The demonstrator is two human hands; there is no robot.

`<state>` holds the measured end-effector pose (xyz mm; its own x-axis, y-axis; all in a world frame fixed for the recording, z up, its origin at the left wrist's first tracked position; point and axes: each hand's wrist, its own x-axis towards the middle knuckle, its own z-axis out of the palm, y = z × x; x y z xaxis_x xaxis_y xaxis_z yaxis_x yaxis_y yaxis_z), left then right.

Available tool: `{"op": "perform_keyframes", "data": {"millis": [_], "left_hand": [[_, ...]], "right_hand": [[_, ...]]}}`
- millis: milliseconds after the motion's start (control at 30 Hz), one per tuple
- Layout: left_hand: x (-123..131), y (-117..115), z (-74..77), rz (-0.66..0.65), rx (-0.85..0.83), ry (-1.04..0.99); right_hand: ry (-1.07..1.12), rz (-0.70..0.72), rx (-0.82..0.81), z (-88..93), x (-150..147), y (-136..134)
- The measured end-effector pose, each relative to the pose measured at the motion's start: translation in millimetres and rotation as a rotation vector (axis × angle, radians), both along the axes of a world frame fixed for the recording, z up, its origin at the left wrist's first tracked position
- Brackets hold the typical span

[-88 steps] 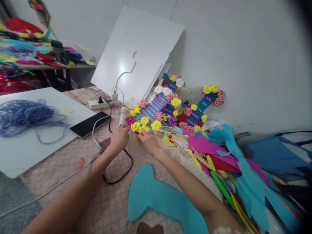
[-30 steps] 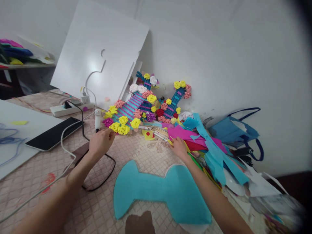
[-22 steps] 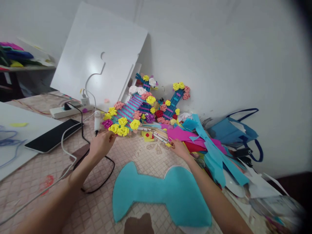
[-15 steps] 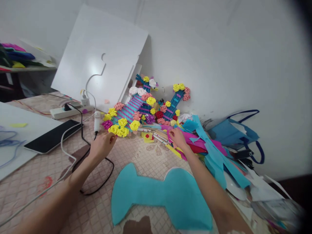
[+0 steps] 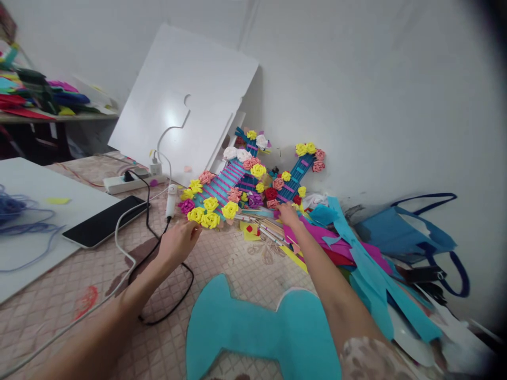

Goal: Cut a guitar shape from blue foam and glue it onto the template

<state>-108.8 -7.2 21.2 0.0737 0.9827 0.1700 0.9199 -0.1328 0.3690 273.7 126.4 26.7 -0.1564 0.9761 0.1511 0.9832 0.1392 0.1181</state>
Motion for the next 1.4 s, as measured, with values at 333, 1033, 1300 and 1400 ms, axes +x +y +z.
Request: {"op": "perform_keyframes", "data": {"millis": [333,1033,1300,1400], "left_hand": [[2,0,0.8,-0.017,-0.02,-0.017],[3,1,-6.9,-0.044,-0.017,-0.04],[2,1,-7.1,-0.054,-0.024,-0.042],[3,0,-5.6,-0.051,-0.026,-0.041]], "right_hand": [[0.335,-0.011,0.025,22.6,30,15],[0.607,0.358,-0.417,25.5,-20,-61],[0.407,0.244,-0.32,-5.4,-43,-64],[0.334,0.161,-0.276,0.5,-32,-67]]}}
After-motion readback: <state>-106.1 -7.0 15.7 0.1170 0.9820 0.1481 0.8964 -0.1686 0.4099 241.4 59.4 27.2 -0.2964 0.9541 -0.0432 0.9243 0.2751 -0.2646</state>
